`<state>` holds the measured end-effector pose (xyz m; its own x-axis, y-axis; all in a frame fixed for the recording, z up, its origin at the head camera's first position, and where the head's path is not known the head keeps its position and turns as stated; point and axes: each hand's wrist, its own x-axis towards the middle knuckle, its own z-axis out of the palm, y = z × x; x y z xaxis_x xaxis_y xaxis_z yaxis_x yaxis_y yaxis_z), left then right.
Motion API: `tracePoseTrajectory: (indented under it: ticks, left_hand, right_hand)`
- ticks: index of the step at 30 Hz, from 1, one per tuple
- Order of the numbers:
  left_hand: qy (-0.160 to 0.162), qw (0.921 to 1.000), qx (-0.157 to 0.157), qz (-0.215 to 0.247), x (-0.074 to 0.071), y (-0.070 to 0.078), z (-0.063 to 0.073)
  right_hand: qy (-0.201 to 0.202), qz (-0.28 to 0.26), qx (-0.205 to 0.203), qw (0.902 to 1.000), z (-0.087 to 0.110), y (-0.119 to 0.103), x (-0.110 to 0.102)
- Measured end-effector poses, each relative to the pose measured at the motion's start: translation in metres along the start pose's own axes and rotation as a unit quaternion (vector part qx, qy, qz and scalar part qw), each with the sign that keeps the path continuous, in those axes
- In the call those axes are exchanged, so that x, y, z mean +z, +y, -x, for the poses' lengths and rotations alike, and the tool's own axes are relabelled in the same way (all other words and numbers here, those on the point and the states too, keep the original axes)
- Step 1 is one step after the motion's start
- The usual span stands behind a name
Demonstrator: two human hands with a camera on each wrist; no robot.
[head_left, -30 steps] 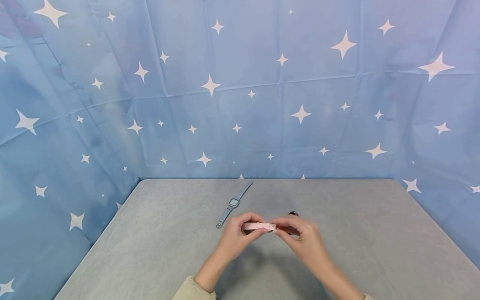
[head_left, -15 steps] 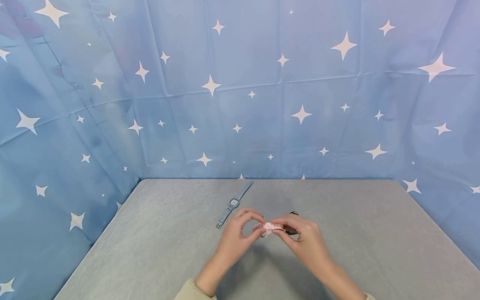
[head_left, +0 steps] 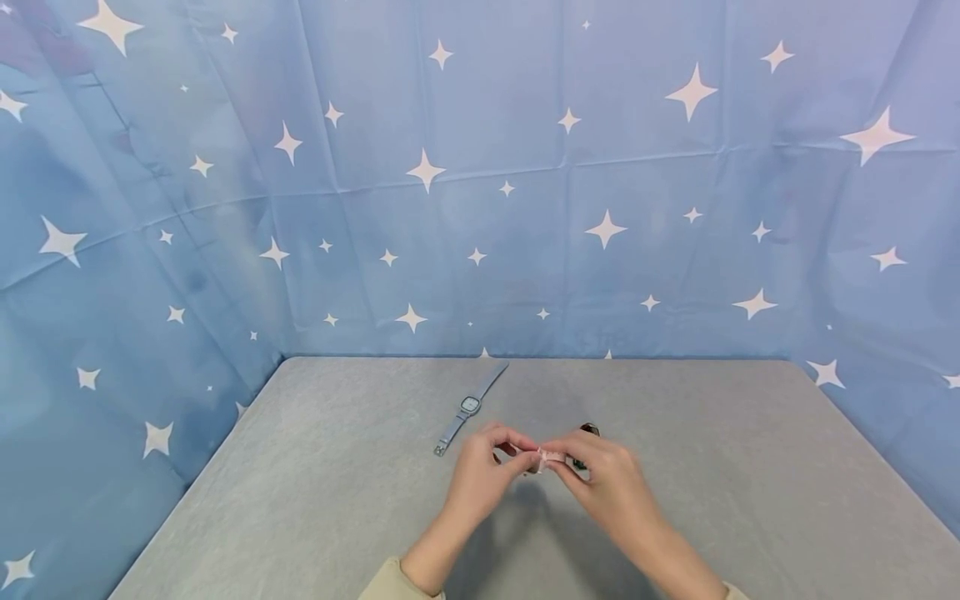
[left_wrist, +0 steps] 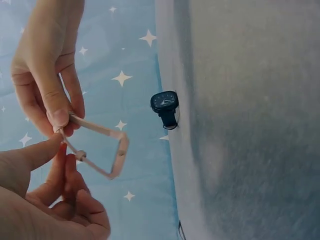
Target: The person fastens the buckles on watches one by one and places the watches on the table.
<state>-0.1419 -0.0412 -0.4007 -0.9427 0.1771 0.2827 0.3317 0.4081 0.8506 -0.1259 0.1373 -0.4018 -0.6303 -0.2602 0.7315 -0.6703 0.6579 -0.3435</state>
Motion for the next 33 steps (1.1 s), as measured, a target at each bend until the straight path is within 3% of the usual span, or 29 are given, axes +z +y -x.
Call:
tracePoseTrajectory:
  ticks: [3, 5, 8, 12, 14, 16, 19, 22, 25, 28, 33]
  left_hand:
    - [-0.012, 0.9998, -0.015, 0.01, -0.001, 0.0, -0.002]
    - [-0.009, 0.9999, -0.011, -0.009, 0.0, 0.0, -0.002]
    - [0.008, 0.9974, 0.006, -0.071, 0.002, 0.001, -0.001]
    - [0.047, 0.9827, 0.045, -0.173, 0.006, 0.002, 0.003]
    - [0.056, 0.9796, 0.055, -0.185, 0.006, 0.003, 0.003]
    - [0.051, 0.9842, 0.051, -0.162, 0.006, 0.002, 0.003]
    - [0.027, 0.9957, 0.024, -0.086, 0.005, 0.0, 0.001]
    - [0.0, 1.0, -0.002, -0.008, 0.002, -0.004, -0.002]
    - [-0.034, 0.9973, -0.024, 0.061, 0.0, -0.007, -0.004]
    - [-0.066, 0.9884, -0.058, 0.123, -0.002, -0.008, -0.006]
    - [-0.09, 0.9776, -0.098, 0.163, -0.002, -0.008, -0.007]
  right_hand:
    - [-0.003, 0.01, -0.005, 0.9999, 0.0, 0.0, 0.002]
    - [-0.005, 0.019, -0.007, 0.9998, 0.0, 0.0, 0.003]
    - [-0.004, 0.035, -0.009, 0.9993, 0.0, 0.001, 0.004]
    - [-0.004, 0.046, -0.01, 0.9989, 0.0, 0.003, 0.005]
    - [-0.005, 0.044, -0.011, 0.999, -0.001, 0.003, 0.005]
    - [-0.006, 0.041, -0.01, 0.9991, -0.001, 0.003, 0.005]
    - [-0.004, 0.038, -0.011, 0.9992, -0.001, 0.003, 0.005]
    - [-0.004, 0.038, -0.012, 0.9992, -0.001, 0.002, 0.005]
    - [-0.006, 0.039, -0.01, 0.9992, -0.001, 0.002, 0.004]
    - [-0.01, 0.04, -0.009, 0.9991, -0.001, 0.001, 0.003]
    - [-0.028, 0.044, -0.015, 0.9985, 0.0, -0.001, 0.003]
